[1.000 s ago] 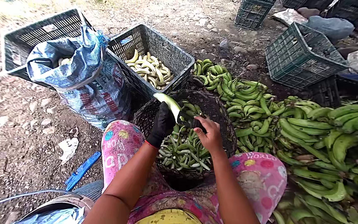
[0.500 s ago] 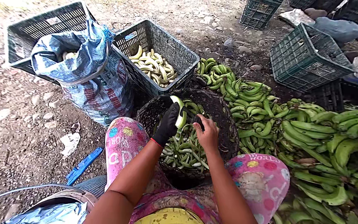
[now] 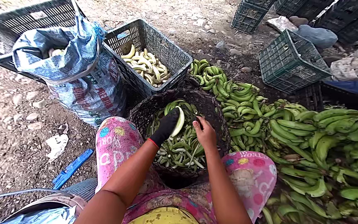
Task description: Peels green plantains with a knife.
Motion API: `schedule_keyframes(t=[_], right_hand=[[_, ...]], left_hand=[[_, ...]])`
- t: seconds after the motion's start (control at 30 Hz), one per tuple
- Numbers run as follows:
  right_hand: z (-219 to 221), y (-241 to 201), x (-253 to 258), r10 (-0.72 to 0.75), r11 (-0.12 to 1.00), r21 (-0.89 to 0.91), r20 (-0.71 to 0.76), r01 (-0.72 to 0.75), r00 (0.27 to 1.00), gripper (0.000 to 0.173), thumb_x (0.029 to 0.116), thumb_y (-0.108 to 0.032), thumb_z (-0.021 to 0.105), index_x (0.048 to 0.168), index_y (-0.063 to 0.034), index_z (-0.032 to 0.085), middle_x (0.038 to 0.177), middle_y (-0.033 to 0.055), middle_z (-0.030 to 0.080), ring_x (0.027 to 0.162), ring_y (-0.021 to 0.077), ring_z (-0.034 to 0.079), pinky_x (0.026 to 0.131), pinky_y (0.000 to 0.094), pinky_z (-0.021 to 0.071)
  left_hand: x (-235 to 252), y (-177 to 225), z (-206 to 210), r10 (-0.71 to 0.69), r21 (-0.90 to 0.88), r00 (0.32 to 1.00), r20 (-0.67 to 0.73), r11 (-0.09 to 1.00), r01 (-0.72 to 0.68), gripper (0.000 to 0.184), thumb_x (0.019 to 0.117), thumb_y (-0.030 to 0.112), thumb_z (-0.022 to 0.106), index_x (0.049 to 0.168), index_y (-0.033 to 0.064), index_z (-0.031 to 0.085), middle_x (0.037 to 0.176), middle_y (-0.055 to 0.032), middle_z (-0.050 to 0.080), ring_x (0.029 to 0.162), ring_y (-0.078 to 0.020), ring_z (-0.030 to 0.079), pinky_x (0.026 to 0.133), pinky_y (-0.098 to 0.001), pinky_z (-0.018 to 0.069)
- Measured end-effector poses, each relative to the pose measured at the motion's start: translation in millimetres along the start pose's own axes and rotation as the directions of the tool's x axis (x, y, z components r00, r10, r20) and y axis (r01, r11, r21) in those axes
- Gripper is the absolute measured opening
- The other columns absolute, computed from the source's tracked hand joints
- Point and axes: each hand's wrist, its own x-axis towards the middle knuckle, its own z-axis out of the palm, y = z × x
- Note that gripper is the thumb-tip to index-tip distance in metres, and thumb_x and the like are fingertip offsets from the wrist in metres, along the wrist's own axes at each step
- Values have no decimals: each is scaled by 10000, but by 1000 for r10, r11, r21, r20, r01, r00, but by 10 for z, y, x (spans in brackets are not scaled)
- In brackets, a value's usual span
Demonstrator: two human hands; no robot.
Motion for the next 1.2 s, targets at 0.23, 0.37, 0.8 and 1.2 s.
schedule_keyframes(t=[0.23,0.37,0.8,1.2], right_hand=[[522,-257,-310,-327,942,-154,-212,299,921,652,934,-717,503,1226,-196,762,1007,130,713,942,325,677,853,558,509],[379,-212,-88,-147,989,-26,-137,145,980,578,974,-619,547,1314,-183,714,1115,185,709,1053,382,666,939,640,471],[15,-5,167,284,952,74,162,-298,945,561,1093,-525,358,1374,-138,651,1255,181,700,1207,353,642,1035,614,457],[414,-129,-232,-446,895,-49,-129,444,886,696,951,-748,434,1221,-194,759,990,113,712,933,302,677,863,556,515]], left_hand=[[73,-56,-200,-163,-837,985,-52,546,46,643,1043,631,155,886,168,573,713,-5,587,602,-120,585,547,-285,522],[-64,-113,-184,-20,-420,995,-96,907,-22,586,1063,610,262,1225,182,628,934,-17,662,781,-112,630,701,-331,559],[-60,15,57,275,165,938,209,936,-311,706,1061,551,269,1520,48,457,1534,-115,498,1380,-170,501,1175,-410,379],[76,-94,-350,-33,-795,978,207,577,188,517,1045,548,334,950,151,651,683,17,582,540,-84,574,510,-252,538]])
